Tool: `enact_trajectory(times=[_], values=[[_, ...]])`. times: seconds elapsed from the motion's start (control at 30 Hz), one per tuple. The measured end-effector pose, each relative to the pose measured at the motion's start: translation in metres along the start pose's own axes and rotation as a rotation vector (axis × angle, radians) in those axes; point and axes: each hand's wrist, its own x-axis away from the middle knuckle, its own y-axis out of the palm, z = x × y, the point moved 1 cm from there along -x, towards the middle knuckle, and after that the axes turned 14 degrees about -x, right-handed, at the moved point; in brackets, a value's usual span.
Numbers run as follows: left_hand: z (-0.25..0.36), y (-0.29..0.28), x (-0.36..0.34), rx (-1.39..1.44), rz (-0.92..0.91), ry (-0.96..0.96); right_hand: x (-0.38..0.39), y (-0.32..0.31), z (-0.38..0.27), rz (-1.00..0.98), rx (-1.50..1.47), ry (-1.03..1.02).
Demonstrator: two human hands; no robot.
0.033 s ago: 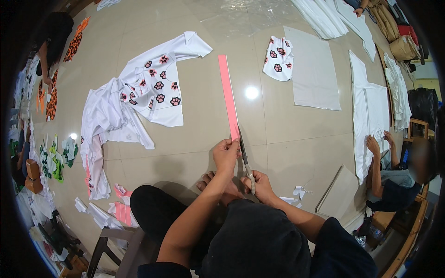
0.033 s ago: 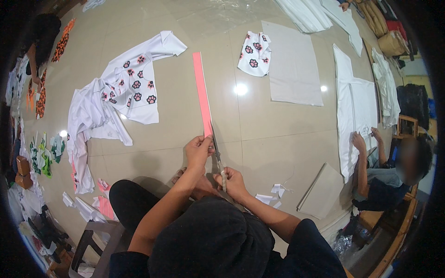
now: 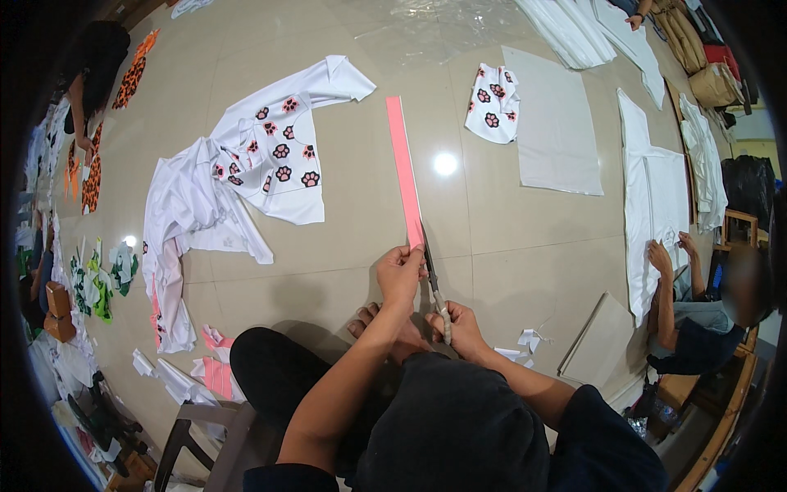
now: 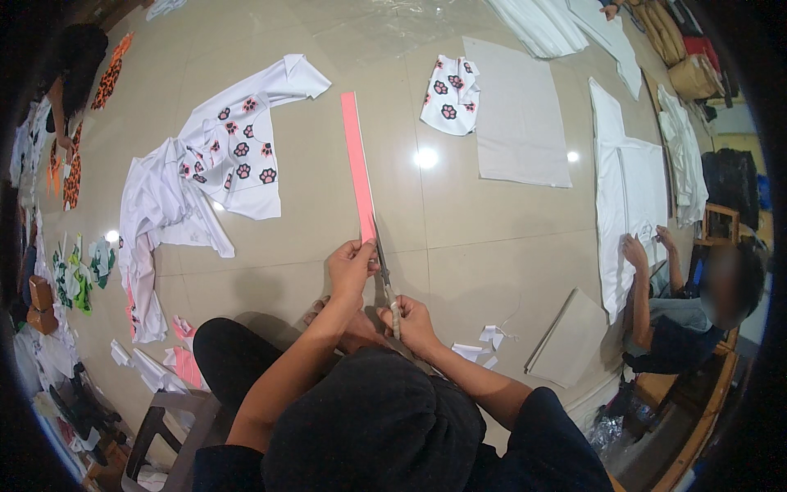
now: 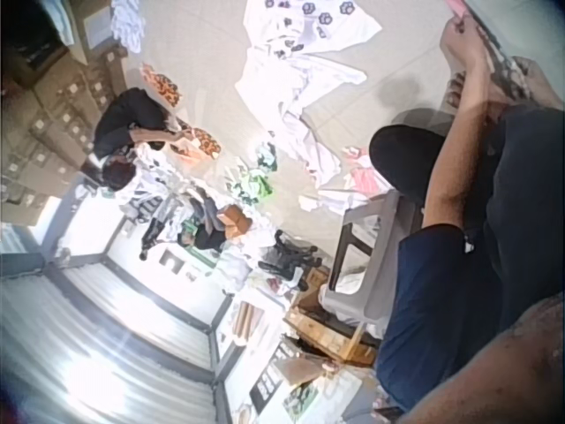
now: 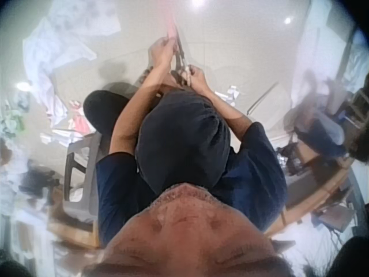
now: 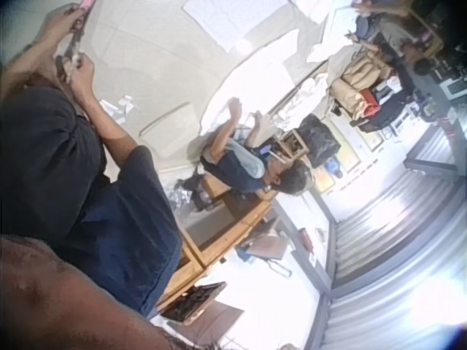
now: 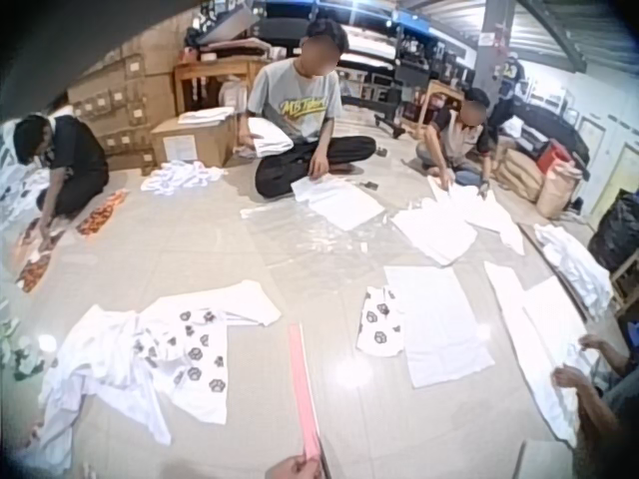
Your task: The person cuts a long pink fabric strip into smaller pieces using shears while sitting on the floor. They then cut a white fabric piece with a paw print pattern into separate sections.
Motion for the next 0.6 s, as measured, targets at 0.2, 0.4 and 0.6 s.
enact_trajectory(times=[0.2, 0.4, 0.6], values=[[-0.0017, -0.0003, -0.0011, 0.004, 0.002, 0.013, 0.0008, 0.0024, -0.0008, 0.003, -0.022, 0.011], [0.0, -0.0004, -0.0004, -0.002, 0.003, 0.005, 0.0017, 0.0013, 0.0001, 0.003, -0.028, 0.013], [0.0016, -0.0009, 0.0009, -0.013, 0.007, -0.009, 0.0045, 0.0032, -0.0023, 0.001, 0.012, 0.026]])
